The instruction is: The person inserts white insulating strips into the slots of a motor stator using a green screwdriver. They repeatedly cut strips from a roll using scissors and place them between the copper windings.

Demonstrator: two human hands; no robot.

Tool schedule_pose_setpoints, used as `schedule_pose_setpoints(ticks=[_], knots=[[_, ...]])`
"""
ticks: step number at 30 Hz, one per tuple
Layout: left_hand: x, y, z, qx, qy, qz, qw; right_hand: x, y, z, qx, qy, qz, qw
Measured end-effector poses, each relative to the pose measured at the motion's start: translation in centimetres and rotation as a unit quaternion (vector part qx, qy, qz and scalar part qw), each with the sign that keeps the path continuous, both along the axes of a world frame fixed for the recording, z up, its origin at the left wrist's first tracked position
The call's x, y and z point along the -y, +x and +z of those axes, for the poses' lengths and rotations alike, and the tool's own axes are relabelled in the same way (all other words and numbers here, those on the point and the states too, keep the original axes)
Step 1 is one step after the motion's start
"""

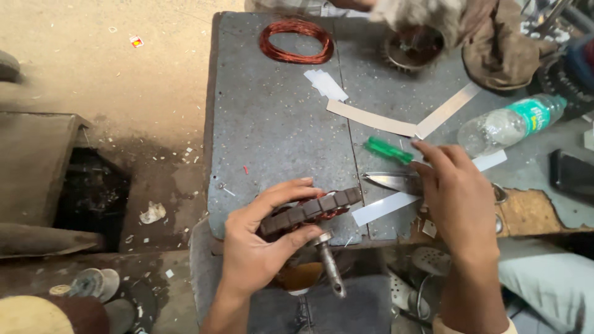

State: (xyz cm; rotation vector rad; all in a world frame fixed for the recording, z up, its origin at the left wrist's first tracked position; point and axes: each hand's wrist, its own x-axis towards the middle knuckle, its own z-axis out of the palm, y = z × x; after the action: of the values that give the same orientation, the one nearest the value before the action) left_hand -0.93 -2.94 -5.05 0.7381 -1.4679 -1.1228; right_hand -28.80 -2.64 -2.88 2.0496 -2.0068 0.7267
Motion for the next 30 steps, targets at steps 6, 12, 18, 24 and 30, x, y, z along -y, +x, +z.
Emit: schedule_pose_setpoints(ticks=[6, 12, 18, 24, 30], knots=[[0.2, 0.4, 2.7, 0.156, -0.004, 0.031, 0.987, -3.0, 3.8, -1.3, 0.243, -0.128, 0.218, 0.936], [-0.5, -0.8, 3.7, 0.212, -0.054, 0.075, 0.973, -2.1, 6.8, -3.6, 0.309, -0.166, 0.299, 0.887], [-0.4, -1.2, 3.1, 0.202, -0.064, 0.087, 0.973, -1.7, 6.9, -4.3, 0.334, -0.166, 0.300, 0.878], [-0.2, -1.1, 2.7, 0.202, -0.070, 0.088, 0.973, -1.6, 6.8, -4.5, 0.331, -0.154, 0.297, 0.883], [0.0, -0.9, 3.2, 0.205, -0.041, 0.062, 0.976, -2.0, 7.6, -4.8, 0.386, -0.145, 0.270, 0.870]])
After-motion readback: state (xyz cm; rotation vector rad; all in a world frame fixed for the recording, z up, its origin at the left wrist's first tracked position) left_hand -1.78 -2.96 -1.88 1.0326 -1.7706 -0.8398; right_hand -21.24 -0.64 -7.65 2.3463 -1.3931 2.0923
